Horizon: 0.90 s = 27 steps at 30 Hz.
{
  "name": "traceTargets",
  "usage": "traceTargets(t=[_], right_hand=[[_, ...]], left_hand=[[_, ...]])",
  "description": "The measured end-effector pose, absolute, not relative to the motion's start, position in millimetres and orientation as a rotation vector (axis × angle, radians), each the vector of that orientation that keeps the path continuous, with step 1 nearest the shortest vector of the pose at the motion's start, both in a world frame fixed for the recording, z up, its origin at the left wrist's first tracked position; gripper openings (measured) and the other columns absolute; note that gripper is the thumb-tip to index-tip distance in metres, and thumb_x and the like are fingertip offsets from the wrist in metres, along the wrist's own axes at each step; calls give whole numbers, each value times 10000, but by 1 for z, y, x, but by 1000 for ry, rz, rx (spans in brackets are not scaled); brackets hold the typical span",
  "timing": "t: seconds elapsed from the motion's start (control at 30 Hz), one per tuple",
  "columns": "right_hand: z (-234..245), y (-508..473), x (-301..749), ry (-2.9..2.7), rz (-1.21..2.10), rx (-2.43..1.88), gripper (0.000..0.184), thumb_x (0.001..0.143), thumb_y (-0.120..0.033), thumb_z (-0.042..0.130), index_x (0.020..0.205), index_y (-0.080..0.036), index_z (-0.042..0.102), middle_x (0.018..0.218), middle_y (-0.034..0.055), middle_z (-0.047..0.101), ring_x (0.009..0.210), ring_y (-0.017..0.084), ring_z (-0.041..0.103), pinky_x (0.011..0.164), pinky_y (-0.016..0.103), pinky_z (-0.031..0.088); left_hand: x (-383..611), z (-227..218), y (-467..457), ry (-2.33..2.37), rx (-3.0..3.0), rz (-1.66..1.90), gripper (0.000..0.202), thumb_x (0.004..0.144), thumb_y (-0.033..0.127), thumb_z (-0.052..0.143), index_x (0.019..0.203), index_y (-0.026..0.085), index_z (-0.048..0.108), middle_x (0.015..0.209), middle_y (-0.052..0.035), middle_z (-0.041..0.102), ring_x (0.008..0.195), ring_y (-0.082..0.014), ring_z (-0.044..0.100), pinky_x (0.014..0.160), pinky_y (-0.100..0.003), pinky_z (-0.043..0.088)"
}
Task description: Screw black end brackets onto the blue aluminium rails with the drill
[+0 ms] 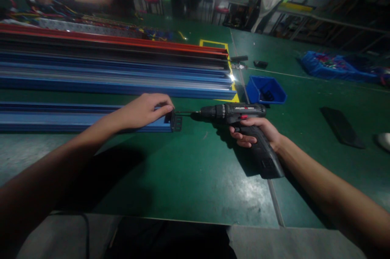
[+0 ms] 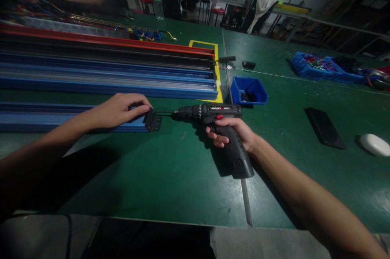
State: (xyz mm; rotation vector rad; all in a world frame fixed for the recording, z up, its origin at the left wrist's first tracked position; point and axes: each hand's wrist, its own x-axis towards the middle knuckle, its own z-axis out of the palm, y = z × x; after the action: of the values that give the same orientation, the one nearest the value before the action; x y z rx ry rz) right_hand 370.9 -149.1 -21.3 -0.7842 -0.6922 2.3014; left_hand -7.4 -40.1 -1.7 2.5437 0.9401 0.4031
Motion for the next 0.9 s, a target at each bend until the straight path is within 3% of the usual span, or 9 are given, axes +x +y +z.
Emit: traceTargets(t=[0.9], right_hand=[[-22, -149, 371, -680, 2311, -783, 273, 932, -245, 613, 1031, -3, 691, 783, 88, 675, 443, 42, 448, 541, 198, 525]], left_hand=[[-7, 1, -41, 954, 2541, 387, 448, 1000, 538, 449, 1027, 179, 715, 1035, -74, 754, 943, -227, 682, 872, -336, 501]])
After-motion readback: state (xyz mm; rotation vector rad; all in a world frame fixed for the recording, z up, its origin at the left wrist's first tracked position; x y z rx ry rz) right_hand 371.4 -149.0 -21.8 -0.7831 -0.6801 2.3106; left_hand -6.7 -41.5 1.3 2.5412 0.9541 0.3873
